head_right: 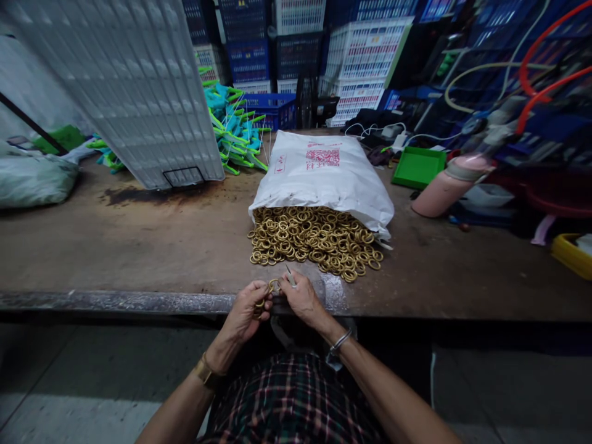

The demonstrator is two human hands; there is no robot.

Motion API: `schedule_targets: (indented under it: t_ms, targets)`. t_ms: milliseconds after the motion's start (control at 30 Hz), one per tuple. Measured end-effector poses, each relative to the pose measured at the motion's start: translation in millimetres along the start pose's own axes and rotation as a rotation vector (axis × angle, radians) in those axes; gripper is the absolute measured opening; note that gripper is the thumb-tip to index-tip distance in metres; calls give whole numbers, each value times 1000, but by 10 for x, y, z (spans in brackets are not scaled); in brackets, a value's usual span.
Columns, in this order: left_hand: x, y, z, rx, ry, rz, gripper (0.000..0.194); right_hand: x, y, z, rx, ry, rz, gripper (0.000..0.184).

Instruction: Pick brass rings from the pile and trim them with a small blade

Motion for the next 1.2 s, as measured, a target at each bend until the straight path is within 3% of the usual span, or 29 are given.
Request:
schedule_targets:
  t_ms: [367, 733, 1200]
  targets:
    - [1, -17, -18, -74, -9, -1, 35, 3, -8, -38, 9, -26, 23, 18]
    - [77, 285, -65, -538, 12, -291, 23, -1, 1, -80, 62, -75, 38, 26]
    - [42, 46, -116, -209, -67, -35, 31, 45, -41, -20, 21, -38, 10, 19]
Point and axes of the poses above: each hand's wrist, its own x-axis away from the middle knuckle, its own z-axis out of the back of the hand, y = z × x, the point moved 10 cm from there along -x, towards the middle knuckle, and after that the axes turned 7 degrees about -z, right-handed, at the moved point
